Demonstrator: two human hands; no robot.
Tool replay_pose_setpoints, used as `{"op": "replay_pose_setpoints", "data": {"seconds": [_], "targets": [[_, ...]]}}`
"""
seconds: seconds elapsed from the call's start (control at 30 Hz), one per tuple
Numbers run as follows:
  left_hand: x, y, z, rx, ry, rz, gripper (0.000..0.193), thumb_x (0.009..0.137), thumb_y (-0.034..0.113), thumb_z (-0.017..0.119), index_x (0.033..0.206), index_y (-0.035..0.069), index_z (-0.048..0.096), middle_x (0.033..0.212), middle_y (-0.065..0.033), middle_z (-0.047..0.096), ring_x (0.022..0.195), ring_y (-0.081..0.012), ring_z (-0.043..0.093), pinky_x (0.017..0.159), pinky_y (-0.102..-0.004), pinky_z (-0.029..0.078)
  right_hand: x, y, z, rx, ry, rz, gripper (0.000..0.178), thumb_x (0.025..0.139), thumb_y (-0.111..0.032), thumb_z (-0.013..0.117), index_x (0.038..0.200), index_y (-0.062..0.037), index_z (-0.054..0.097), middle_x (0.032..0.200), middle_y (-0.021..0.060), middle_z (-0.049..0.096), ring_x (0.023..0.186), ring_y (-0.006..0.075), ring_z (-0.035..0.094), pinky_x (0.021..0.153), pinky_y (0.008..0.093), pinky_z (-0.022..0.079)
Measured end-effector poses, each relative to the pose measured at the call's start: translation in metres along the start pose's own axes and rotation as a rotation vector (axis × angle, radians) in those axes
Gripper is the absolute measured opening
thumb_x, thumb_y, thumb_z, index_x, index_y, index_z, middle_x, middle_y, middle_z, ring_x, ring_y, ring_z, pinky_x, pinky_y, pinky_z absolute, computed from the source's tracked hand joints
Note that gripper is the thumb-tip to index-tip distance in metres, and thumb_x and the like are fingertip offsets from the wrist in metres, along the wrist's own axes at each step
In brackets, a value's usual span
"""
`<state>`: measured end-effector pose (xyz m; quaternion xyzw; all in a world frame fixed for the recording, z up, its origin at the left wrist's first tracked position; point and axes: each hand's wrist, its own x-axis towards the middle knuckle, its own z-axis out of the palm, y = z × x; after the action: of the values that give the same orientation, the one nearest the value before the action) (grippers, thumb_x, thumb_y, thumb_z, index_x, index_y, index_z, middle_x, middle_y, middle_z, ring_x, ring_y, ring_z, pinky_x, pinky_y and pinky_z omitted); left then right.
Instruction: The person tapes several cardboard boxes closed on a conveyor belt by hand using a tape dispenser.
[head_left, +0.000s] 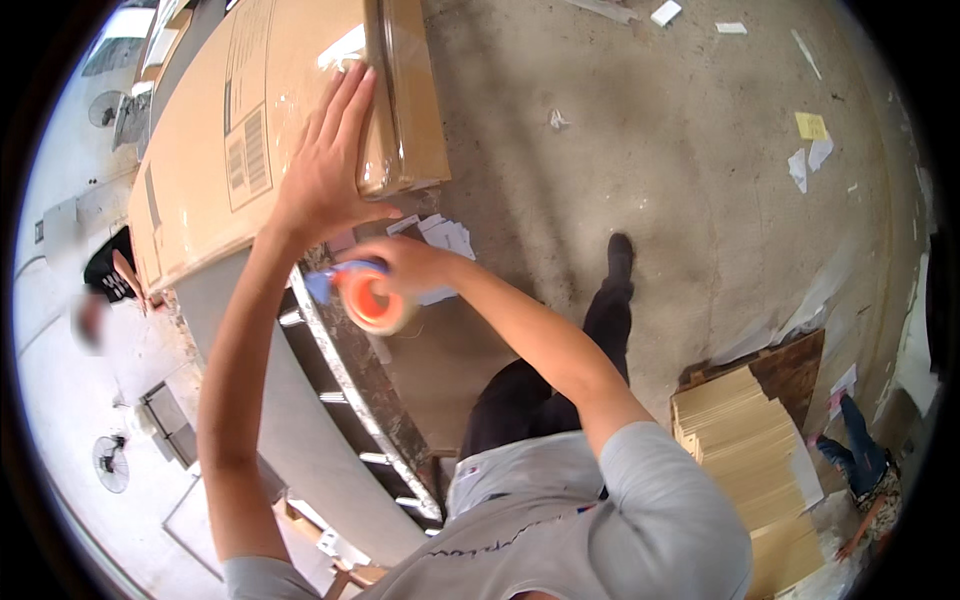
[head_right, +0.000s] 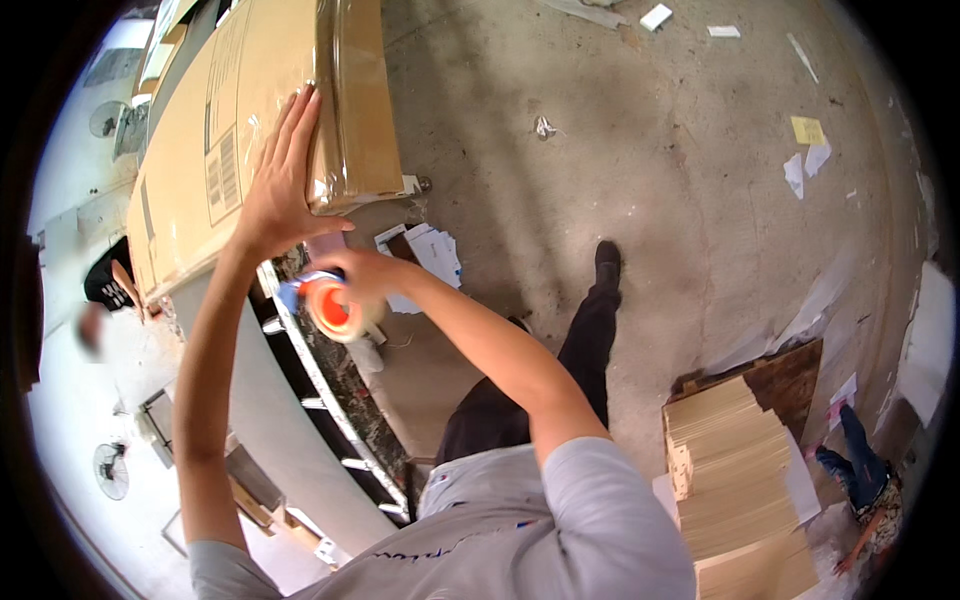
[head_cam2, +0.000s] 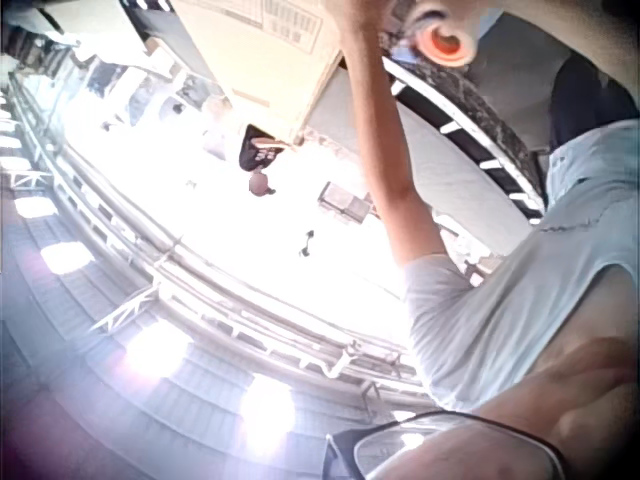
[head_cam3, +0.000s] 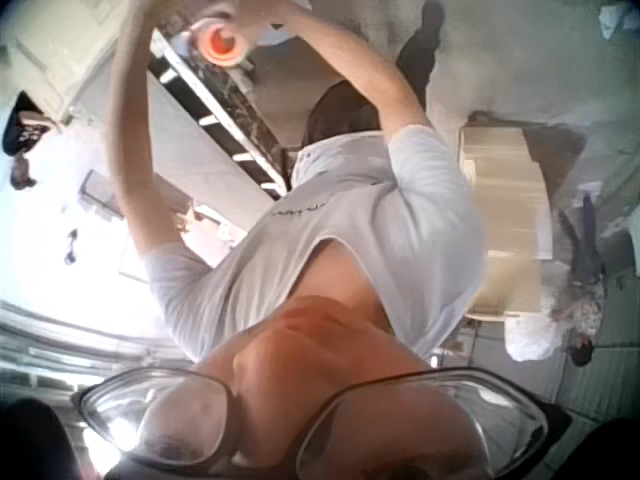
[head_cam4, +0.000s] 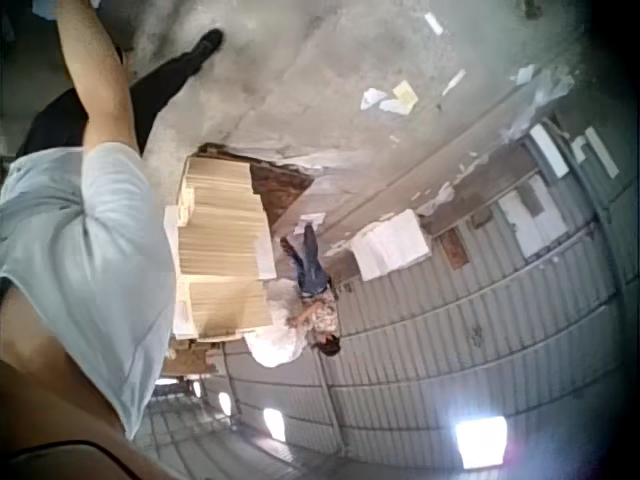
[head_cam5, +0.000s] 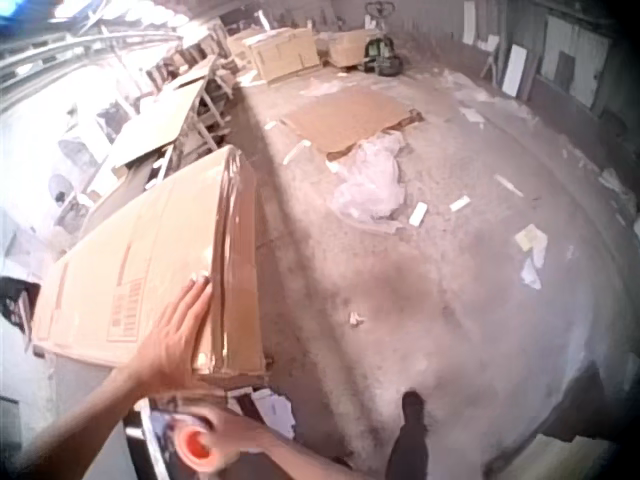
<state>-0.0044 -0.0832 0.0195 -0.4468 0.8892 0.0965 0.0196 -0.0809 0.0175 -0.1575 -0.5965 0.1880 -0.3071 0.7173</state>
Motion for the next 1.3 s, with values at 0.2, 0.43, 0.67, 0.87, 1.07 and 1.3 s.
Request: {"op": "replay_pose_setpoints", "data": {"seconds": [0.2,0.43,0.67,0.87,1.07,1.3], "targets": [[-0.045,0.007,0.000,0.011,0.001,-0.173,0.127,0.058,0.014,0.091,0.163,0.007,0.019,0.169,-0.0164,0.020,0.157,-0.0362,0.018,0.127,-0.0473,0.022,-0.162,-0.049,-0.037,0.436,0.693,0.135,0.075,0.071,0.002,0.054,0.146,0.0003,0.051,0.146,0.0180,0.056,0.138,0.0321,0.053,0.118,0.0404,0.035],[-0.032,0.016,0.001,-0.048,0.021,-0.165,0.127,0.056,0.010,0.089,0.163,0.010,0.020,0.169,-0.0155,0.021,0.156,-0.0370,0.020,0.126,-0.0478,0.024,-0.099,-0.061,-0.056,-0.164,0.741,-0.103,0.076,0.072,0.000,0.055,0.147,0.0009,0.046,0.151,0.0245,0.046,0.141,0.0417,0.045,0.117,0.0435,0.036],[-0.039,0.007,0.007,0.010,0.088,-0.074,0.129,0.055,0.008,0.090,0.163,0.008,0.019,0.169,-0.0150,0.021,0.156,-0.0367,0.019,0.126,-0.0466,0.024,-0.121,-0.057,-0.008,-0.190,0.840,-0.114,0.077,0.073,-0.002,0.056,0.149,0.0040,0.041,0.150,0.0265,0.043,0.140,0.0419,0.045,0.117,0.0437,0.035],[-0.047,-0.005,0.011,-0.033,0.080,-0.040,0.112,0.083,0.072,0.063,0.163,0.005,0.022,0.169,-0.0184,0.021,0.157,-0.0354,0.015,0.127,-0.0475,0.016,-0.143,-0.042,0.114,-0.157,0.874,-0.092,0.080,0.078,-0.010,0.059,0.153,0.0005,0.036,0.157,0.0245,0.038,0.144,0.0431,0.040,0.122,0.0475,0.027],[-0.039,0.018,0.019,-0.016,0.188,-0.058,0.104,0.088,0.069,0.060,0.162,0.005,0.026,0.168,-0.0166,0.025,0.157,-0.0356,0.018,0.125,-0.0493,0.020,-0.074,-0.039,-0.008,-0.209,0.362,-0.116,0.067,0.074,-0.011,0.069,0.139,-0.0056,0.057,0.139,0.0166,0.060,0.125,0.0345,0.061,0.109,0.0400,0.046],[-0.037,0.041,-0.004,-0.068,0.145,-0.154,0.118,0.076,0.074,0.069,0.160,0.002,0.028,0.166,-0.0178,0.030,0.155,-0.0391,0.022,0.123,-0.0532,0.021,-0.003,-0.012,0.041,0.228,-0.443,0.219,0.068,0.075,-0.016,0.072,0.139,-0.0013,0.058,0.127,0.0150,0.068,0.112,0.0215,0.065,0.097,0.0326,0.052]]}}
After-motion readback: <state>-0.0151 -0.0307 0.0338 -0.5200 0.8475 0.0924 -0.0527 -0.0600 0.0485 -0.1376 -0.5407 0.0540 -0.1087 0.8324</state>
